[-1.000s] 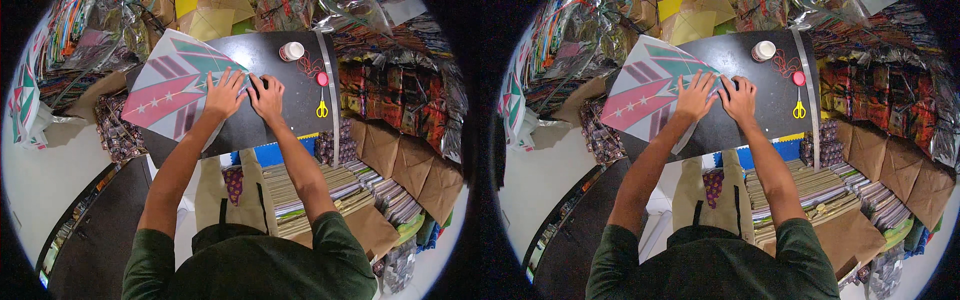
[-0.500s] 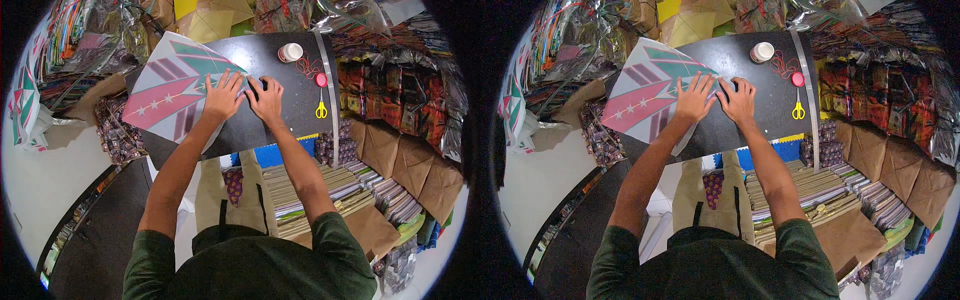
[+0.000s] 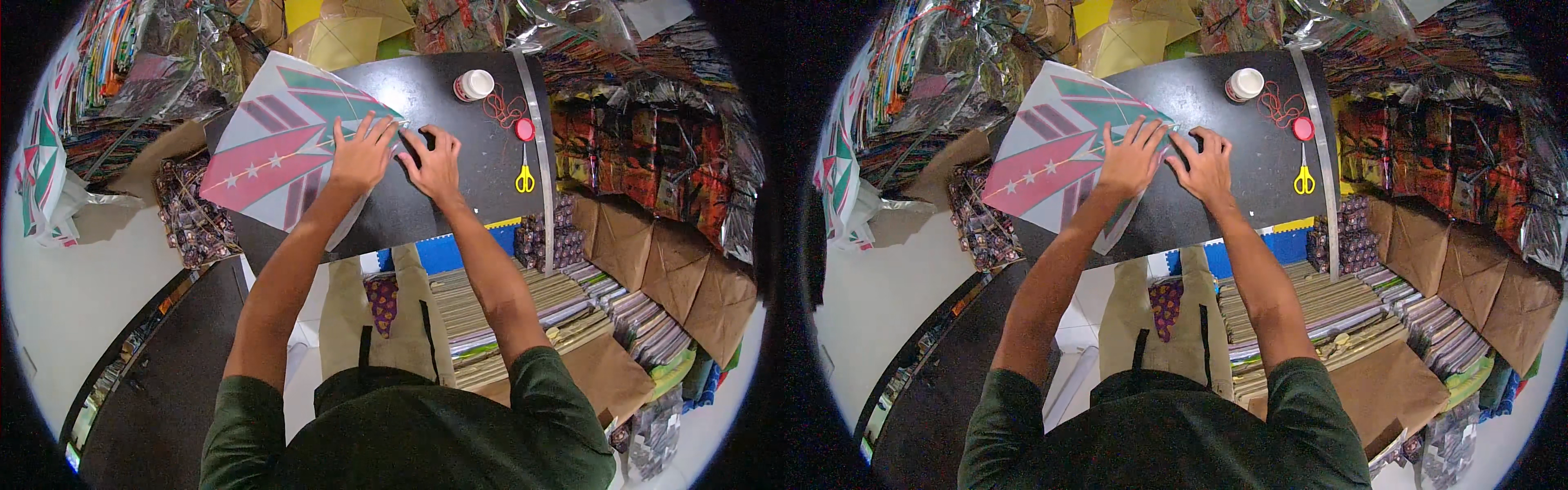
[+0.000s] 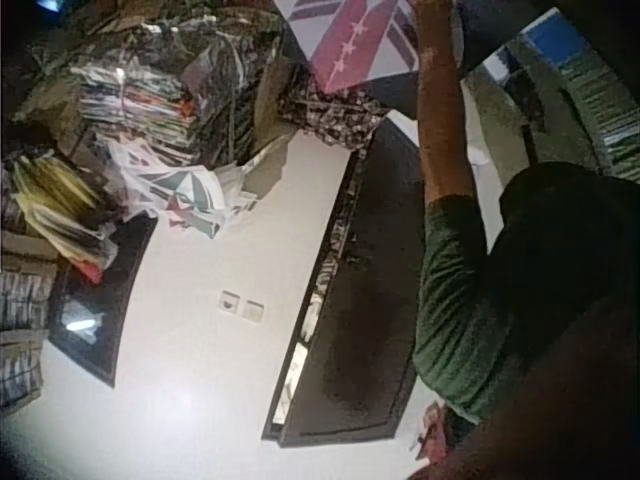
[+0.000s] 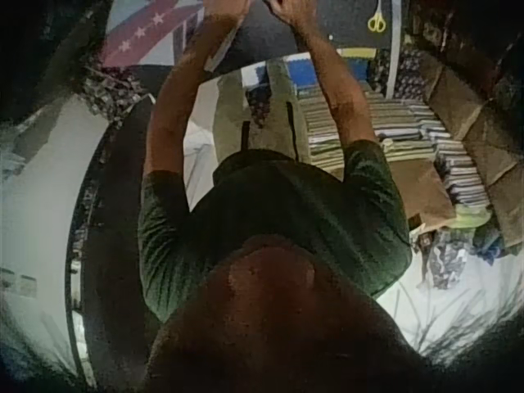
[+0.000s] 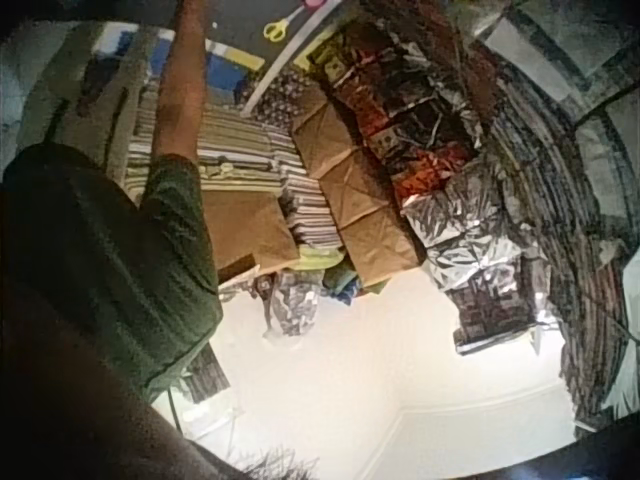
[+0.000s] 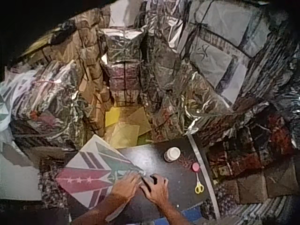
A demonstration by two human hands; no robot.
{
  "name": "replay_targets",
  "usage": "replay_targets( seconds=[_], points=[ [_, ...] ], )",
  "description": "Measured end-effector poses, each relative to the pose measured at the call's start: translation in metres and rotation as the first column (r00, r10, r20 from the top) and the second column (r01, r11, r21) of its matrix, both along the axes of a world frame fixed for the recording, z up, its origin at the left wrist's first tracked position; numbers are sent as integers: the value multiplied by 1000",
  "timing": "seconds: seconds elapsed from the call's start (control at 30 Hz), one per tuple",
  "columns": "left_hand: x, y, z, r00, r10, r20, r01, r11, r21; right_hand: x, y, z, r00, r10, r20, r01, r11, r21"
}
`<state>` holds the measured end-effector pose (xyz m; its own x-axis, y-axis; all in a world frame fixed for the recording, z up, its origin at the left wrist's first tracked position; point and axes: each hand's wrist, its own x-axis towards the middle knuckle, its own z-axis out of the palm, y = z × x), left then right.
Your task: The person assembles a diamond-shaped kite on a table. They apply a thin stick to the kite's surface and secure it by wrapping a string around the stick and the kite material. The person repeatedly wraps the string to fasten the stick in place.
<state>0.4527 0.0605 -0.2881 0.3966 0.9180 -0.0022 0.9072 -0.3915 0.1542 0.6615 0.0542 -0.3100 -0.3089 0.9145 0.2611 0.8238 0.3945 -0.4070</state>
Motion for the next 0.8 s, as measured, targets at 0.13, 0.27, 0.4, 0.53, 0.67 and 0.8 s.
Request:
replay_targets(
  seconds=[0.13, 0.27, 0.4, 0.53, 0.67, 0.8],
  points=[
    [-10, 7, 0, 999, -46, 10, 47, 998, -29, -1, 1, 1, 1000, 25, 13, -25, 999, 21],
    [-12, 10, 1, 998, -65, 3, 65, 998, -28, 8, -3, -2, 981, 186, -56, -183, 981, 57],
    [-11, 10, 1, 998, -54, 9, 55, 998, -38, 2, -3, 0, 995, 86, -54, -85, 996, 27],
    [-9, 11, 6, 998, -54, 26, 55, 997, -61, 7, -3, -1, 986, 167, -18, -165, 983, 77],
    [-11, 10, 6, 998, -52, 35, 54, 997, -57, 3, -3, 2, 989, 134, -62, -132, 991, 26],
    [-11, 10, 6, 998, -55, 43, 57, 997, -59, 3, -3, 5, 982, 188, -33, -186, 981, 62]
  ],
)
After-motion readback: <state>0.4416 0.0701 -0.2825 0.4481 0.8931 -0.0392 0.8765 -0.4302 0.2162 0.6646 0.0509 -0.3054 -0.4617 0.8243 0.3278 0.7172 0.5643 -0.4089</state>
